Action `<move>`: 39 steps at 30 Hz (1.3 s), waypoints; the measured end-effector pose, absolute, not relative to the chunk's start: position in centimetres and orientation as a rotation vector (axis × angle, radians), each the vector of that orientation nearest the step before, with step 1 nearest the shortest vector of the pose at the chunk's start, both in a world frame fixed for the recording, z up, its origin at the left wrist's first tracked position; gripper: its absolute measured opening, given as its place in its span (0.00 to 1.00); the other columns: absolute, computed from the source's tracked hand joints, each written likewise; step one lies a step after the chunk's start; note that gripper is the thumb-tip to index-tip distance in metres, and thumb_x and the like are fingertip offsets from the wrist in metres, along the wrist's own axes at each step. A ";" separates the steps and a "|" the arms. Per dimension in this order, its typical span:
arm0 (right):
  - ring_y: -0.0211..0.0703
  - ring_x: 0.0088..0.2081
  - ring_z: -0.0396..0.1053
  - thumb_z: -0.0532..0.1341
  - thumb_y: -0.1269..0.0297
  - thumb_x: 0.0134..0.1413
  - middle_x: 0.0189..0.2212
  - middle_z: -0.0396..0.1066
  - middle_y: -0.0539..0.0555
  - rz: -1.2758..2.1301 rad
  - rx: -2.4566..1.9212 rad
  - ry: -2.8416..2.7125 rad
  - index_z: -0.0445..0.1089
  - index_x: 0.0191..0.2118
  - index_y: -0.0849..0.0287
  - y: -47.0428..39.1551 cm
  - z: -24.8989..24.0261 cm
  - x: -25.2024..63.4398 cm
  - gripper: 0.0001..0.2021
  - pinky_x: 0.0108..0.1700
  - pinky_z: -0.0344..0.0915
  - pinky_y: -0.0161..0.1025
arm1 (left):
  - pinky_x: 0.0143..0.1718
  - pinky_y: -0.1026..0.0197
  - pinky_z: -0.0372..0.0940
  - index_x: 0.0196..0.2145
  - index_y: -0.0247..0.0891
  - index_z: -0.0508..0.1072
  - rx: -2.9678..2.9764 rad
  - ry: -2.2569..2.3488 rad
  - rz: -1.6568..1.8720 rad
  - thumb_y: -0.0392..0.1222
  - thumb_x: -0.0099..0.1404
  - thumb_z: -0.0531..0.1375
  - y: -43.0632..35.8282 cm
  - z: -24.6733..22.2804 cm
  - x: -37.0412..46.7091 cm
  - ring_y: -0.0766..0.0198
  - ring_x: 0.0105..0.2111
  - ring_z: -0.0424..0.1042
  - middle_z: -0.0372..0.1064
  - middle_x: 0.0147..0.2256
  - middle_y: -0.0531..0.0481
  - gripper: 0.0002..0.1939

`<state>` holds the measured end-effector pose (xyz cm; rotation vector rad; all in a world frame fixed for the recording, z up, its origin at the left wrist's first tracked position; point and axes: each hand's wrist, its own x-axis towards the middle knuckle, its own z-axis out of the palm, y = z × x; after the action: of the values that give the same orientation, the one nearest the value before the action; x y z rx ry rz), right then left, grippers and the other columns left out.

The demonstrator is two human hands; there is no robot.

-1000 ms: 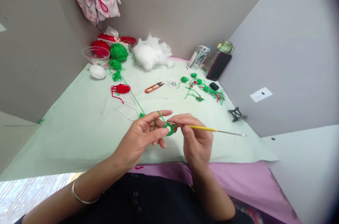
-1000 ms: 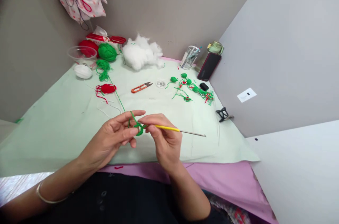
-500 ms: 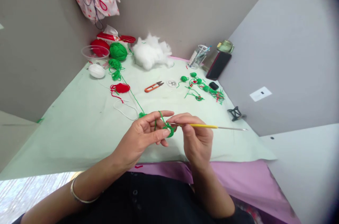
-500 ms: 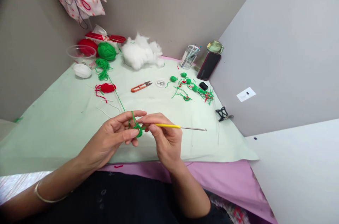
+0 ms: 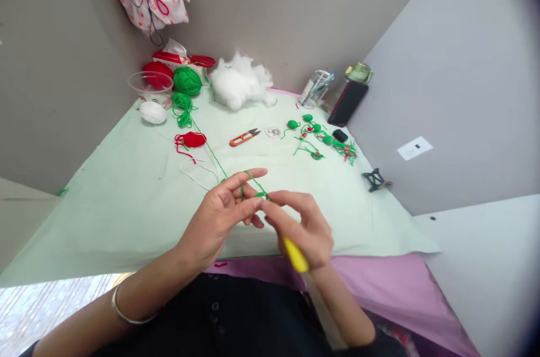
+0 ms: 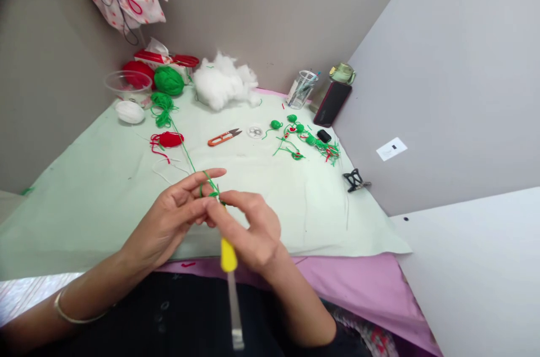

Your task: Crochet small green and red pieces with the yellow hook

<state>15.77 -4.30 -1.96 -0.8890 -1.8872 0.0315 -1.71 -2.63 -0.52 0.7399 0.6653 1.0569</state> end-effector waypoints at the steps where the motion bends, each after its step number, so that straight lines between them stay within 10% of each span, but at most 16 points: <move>1: 0.45 0.43 0.79 0.65 0.73 0.63 0.45 0.79 0.53 -0.073 -0.885 -1.928 0.77 0.52 0.46 -4.4 -2.2 15.7 0.16 0.41 0.78 0.41 | 0.29 0.70 0.69 0.52 0.44 0.82 0.689 0.631 1.022 0.43 0.60 0.74 -2.5 -0.5 -1.7 0.74 0.26 0.65 0.65 0.29 0.56 0.22; 6: 0.42 0.35 0.76 0.58 0.70 0.69 0.39 0.77 0.55 0.308 -0.823 -1.576 0.78 0.49 0.51 -3.6 -2.2 15.5 0.12 0.35 0.76 0.41 | 0.25 0.72 0.65 0.50 0.41 0.83 0.595 0.623 0.941 0.40 0.61 0.73 -2.1 -0.6 -1.8 0.79 0.21 0.55 0.63 0.29 0.57 0.19; 10: 0.36 0.25 0.70 0.55 0.65 0.72 0.32 0.74 0.51 0.698 -0.774 -1.363 0.77 0.43 0.54 -2.9 -1.8 15.1 0.11 0.26 0.71 0.37 | 0.28 0.70 0.68 0.50 0.46 0.83 0.797 0.727 1.081 0.40 0.60 0.74 -2.6 -0.7 -1.6 0.77 0.23 0.66 0.66 0.33 0.57 0.19; 14: 0.43 0.37 0.76 0.62 0.70 0.67 0.40 0.77 0.55 0.175 -0.897 -1.645 0.79 0.48 0.49 -3.4 -2.8 14.5 0.11 0.35 0.76 0.42 | 0.28 0.70 0.67 0.57 0.48 0.79 0.829 0.759 1.097 0.41 0.61 0.74 -3.1 -0.8 -1.1 0.73 0.25 0.72 0.70 0.32 0.56 0.27; 17: 0.46 0.42 0.77 0.64 0.73 0.64 0.44 0.78 0.56 -0.076 -0.868 -1.707 0.79 0.52 0.46 -3.6 -3.1 14.4 0.16 0.38 0.77 0.44 | 0.28 0.69 0.68 0.57 0.43 0.80 0.697 0.682 1.016 0.42 0.61 0.74 -2.7 -0.7 -1.2 0.77 0.21 0.63 0.67 0.29 0.57 0.26; 21: 0.40 0.31 0.74 0.60 0.68 0.69 0.35 0.77 0.53 0.433 -0.848 -1.398 0.79 0.45 0.51 -3.1 -1.9 15.0 0.10 0.33 0.73 0.40 | 0.27 0.71 0.67 0.50 0.40 0.84 0.603 0.649 0.967 0.40 0.61 0.73 -2.0 -0.4 -1.9 0.80 0.20 0.51 0.67 0.29 0.56 0.18; 39: 0.35 0.24 0.67 0.62 0.58 0.68 0.30 0.76 0.51 1.189 -0.649 -1.230 0.74 0.36 0.56 -2.3 -1.2 15.5 0.10 0.27 0.68 0.36 | 0.33 0.64 0.67 0.42 0.44 0.86 0.730 0.704 1.065 0.41 0.57 0.75 -2.4 -0.2 -1.6 0.70 0.27 0.68 0.71 0.28 0.55 0.14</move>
<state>15.48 -2.26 -1.22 -0.6486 -1.2304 1.1888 -1.61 -2.42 -0.15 0.7296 0.7040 1.0646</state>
